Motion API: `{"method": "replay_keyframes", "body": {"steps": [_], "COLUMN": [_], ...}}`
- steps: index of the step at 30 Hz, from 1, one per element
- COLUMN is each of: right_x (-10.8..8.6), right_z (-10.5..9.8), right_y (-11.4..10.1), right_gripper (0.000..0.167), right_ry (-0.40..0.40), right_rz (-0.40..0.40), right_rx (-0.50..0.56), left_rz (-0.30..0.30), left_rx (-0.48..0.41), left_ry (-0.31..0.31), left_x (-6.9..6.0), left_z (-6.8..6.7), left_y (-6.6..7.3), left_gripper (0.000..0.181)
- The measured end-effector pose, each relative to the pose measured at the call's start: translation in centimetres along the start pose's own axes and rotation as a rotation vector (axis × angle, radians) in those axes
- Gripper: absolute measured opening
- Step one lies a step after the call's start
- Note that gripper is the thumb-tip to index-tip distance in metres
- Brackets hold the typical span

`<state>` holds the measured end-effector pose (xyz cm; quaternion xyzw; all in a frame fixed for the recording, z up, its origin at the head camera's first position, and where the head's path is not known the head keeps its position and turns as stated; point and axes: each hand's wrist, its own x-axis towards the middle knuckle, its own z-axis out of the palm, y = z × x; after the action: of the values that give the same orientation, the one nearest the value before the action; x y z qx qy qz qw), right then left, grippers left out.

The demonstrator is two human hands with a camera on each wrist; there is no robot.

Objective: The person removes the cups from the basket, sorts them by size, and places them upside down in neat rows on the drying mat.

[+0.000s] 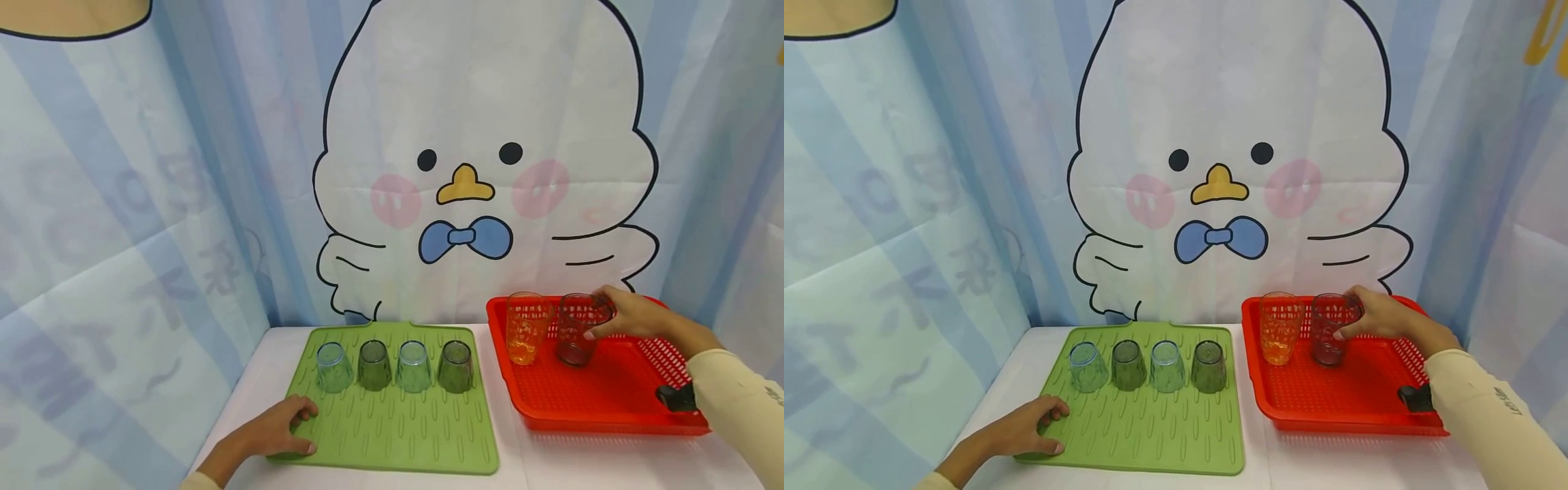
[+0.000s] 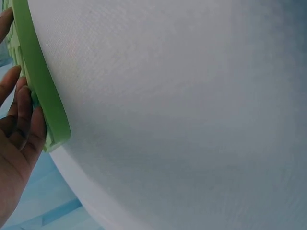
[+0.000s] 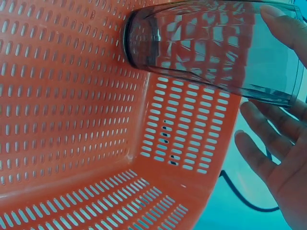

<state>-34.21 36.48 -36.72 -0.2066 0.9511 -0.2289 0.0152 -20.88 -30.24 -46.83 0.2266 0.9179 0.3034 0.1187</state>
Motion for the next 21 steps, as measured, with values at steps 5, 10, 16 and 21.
{"method": "replay_keyframes", "body": {"steps": [5, 10, 16, 21], "right_x": [-0.3, -0.8, -1.6, -2.6], "right_z": [0.0, -0.3, -0.6, -0.8], "right_y": [-0.3, -0.5, -0.8, -1.4], "right_gripper": [0.082, 0.082, 0.083, 0.081], "right_ry": [0.015, 0.032, 0.085, 0.147], "right_rz": [-0.004, -0.004, 0.005, -0.018], "right_rx": [-0.021, -0.018, -0.009, 0.005], "left_rz": [-0.009, -0.005, -0.01, -0.015], "left_rx": [0.003, 0.017, 0.019, 0.02], "left_ry": [0.005, 0.009, 0.013, 0.012], "left_x": [0.0, 0.1, 0.2, 0.1], "left_z": [0.0, -0.2, -0.1, 0.1], "left_y": [0.2, 0.3, 0.1, 0.0], "left_gripper": [0.054, 0.054, 0.053, 0.053]}}
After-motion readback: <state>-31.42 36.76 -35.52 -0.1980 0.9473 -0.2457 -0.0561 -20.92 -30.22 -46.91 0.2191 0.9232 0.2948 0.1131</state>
